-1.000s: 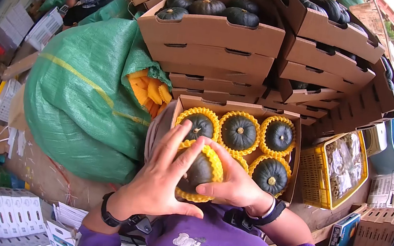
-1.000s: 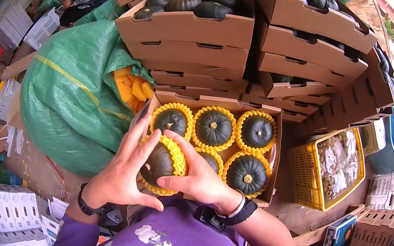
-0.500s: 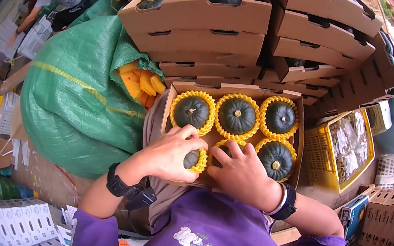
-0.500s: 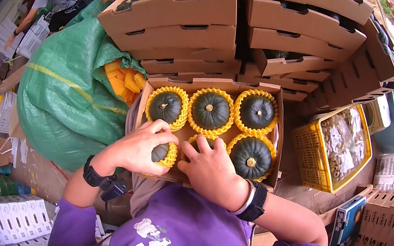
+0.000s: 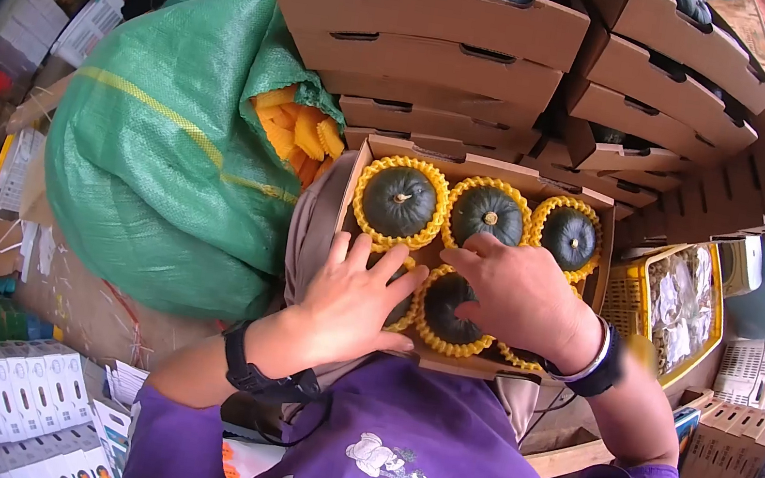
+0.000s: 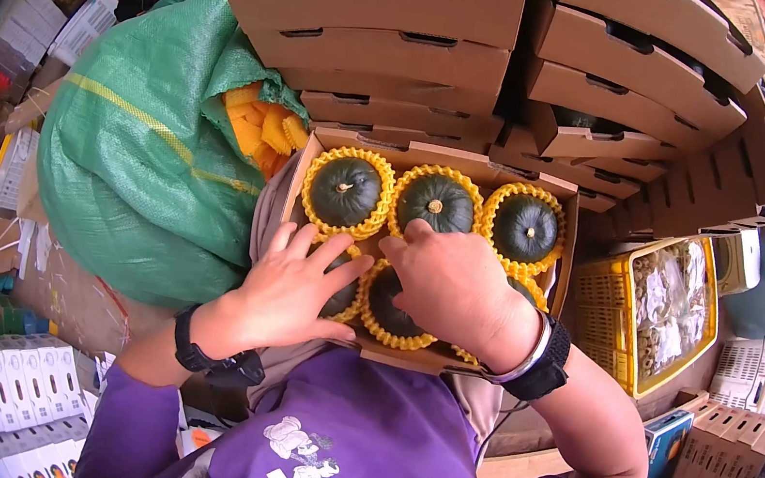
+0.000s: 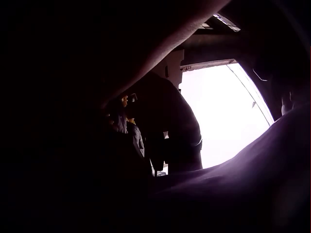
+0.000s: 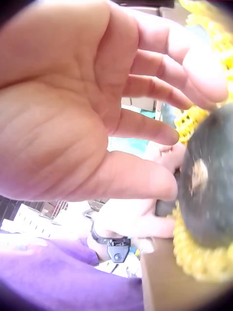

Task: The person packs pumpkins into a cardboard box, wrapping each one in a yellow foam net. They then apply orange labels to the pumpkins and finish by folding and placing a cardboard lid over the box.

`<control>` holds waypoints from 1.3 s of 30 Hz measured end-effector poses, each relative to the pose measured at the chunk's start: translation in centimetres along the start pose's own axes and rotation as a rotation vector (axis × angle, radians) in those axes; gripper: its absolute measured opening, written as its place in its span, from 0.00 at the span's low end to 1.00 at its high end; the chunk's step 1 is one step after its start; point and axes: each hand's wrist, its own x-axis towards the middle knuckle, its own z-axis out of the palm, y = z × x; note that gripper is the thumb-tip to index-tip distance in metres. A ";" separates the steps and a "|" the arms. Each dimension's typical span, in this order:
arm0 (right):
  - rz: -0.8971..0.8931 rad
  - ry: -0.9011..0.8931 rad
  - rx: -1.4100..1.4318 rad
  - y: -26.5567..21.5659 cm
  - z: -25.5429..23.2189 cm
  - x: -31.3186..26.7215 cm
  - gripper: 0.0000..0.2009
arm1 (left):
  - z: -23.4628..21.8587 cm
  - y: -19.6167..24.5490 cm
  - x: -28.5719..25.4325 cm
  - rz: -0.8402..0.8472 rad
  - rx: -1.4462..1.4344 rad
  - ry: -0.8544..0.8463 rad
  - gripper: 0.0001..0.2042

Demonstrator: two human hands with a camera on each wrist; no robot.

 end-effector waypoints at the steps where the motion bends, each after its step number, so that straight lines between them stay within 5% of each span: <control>1: -0.086 -0.053 -0.002 0.1 -0.1 0.7 0.26 | -0.7 0.4 -0.2 0.017 0.102 0.069 0.34; 3: -0.240 -0.134 -0.057 -0.3 1.0 2.0 0.33 | 0.6 0.7 -0.2 -0.015 0.077 0.051 0.33; 6: -0.157 -0.316 -0.216 -1.5 1.5 3.1 0.35 | 0.5 -0.5 0.1 -0.069 -0.132 0.066 0.28; 8: -0.230 -0.086 -0.114 -0.9 2.3 1.8 0.37 | 2.0 -0.9 -0.7 -0.090 -0.182 0.173 0.28; 9: -0.116 -0.168 -0.155 -1.8 1.9 1.4 0.39 | 2.6 -0.4 -1.0 -0.108 -0.162 0.220 0.27; 13: -0.362 -0.148 -0.032 -1.2 0.8 2.2 0.42 | 6.0 0.5 -0.3 -0.182 -0.011 0.430 0.17; 15: -0.056 -0.092 0.113 -0.6 -1.3 3.6 0.33 | 4.9 -0.1 -1.5 -0.212 -0.050 0.432 0.18; 17: -0.006 0.081 0.074 0.4 -1.4 6.1 0.29 | 1.8 -1.1 -4.2 -0.378 -0.281 0.860 0.22; 19: -0.261 0.078 -0.148 1.7 0.8 8.6 0.36 | 3.6 -2.0 -5.0 -0.526 -0.367 0.844 0.22; 20: -0.098 0.096 -0.181 2.3 2.9 9.3 0.37 | 4.9 -2.8 -5.3 -0.653 -0.450 0.832 0.23; 21: -0.112 0.095 -0.146 2.4 3.1 9.6 0.38 | 5.2 -3.5 -5.9 -0.549 -0.678 0.548 0.21; 24: -0.040 0.073 -0.128 1.5 3.1 9.5 0.39 | 6.1 -4.1 -7.3 -0.359 -0.841 0.397 0.19; 26: 0.056 0.067 -0.145 1.3 2.4 8.7 0.39 | 7.6 -5.1 -12.4 -0.516 -1.370 0.593 0.18; 27: -0.067 0.118 -0.129 1.5 1.9 8.5 0.38 | 9.2 -6.1 -16.6 -0.756 -1.355 0.707 0.17; 28: -0.200 0.158 -0.107 1.6 2.0 8.5 0.37 | 10.2 -6.5 -22.2 -1.216 -1.165 0.650 0.18; 29: -0.187 0.160 -0.145 2.3 2.9 8.7 0.33 | 10.6 -5.3 -22.7 -1.164 -1.061 0.842 0.18; 30: 0.018 0.058 0.116 1.6 1.0 8.3 0.31 | 12.0 -4.7 -34.2 -1.880 -0.679 0.250 0.21; 31: -0.004 0.063 0.142 1.9 1.0 8.2 0.31 | 16.2 -1.9 -40.2 -1.915 -0.388 0.130 0.25; 32: -0.020 0.077 0.167 2.7 1.2 8.0 0.30 | 16.8 0.6 -43.0 -2.041 -0.455 -0.032 0.29; 34: -0.148 0.089 0.056 3.8 1.5 8.0 0.30 | 21.4 4.6 -45.6 -2.297 -0.640 -0.001 0.34; 36: -0.280 0.149 -0.026 3.8 2.0 8.0 0.30 | 26.6 6.4 -43.3 -2.360 -0.321 0.073 0.42; 37: -0.276 0.155 -0.026 3.6 1.9 7.8 0.30 | 26.2 5.6 -40.6 -2.494 -0.277 -0.109 0.49; 39: -0.208 0.067 0.071 3.3 1.1 7.7 0.30 | 26.6 5.5 -40.1 -2.488 -0.303 0.014 0.45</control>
